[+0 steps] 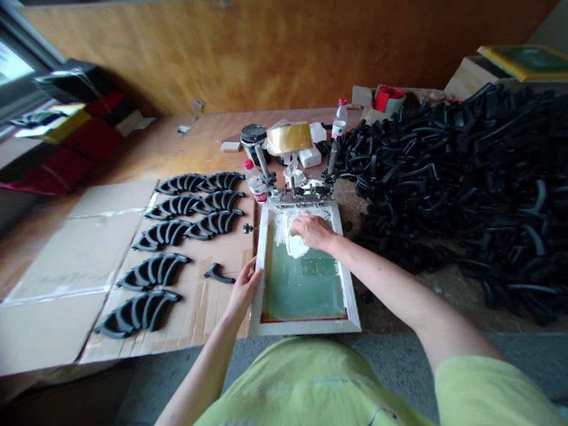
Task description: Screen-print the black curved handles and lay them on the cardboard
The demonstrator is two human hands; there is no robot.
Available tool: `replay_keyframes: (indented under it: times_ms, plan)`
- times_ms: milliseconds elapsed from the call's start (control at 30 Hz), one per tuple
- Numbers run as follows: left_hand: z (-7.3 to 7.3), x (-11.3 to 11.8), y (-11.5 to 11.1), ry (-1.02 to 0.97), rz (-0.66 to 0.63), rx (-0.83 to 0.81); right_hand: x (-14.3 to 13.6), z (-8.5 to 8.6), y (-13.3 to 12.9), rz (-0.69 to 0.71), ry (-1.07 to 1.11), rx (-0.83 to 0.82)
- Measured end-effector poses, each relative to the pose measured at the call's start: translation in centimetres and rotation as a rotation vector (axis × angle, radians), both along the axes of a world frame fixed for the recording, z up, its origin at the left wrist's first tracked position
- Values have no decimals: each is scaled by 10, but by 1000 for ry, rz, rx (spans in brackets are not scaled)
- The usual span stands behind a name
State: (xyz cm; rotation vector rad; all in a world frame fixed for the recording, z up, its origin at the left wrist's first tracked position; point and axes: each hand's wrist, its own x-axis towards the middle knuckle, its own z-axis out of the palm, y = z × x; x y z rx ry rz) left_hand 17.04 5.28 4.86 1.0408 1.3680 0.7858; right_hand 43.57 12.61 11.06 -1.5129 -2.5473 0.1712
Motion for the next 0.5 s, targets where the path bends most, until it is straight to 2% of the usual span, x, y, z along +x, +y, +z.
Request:
replay_keyframes:
  times_ms: [67, 133, 200, 333, 433, 500]
  plan:
    - [0, 0, -1, -2, -3, -3, 10, 0, -19, 185, 45, 1]
    - [0, 1, -1, -4, -6, -1, 18, 3, -27, 305, 91, -28]
    - [0, 1, -1, -4, -3, 9, 19, 7, -27, 287, 122, -47]
    - [2, 1, 0, -9, 15, 8, 12, 0, -29, 115, 152, 48]
    - [4, 2, -1, -23, 23, -10, 10, -9, -44, 166, 165, 71]
    - [7, 2, -1, -15, 20, -12, 10, -8, -45, 169, 180, 47]
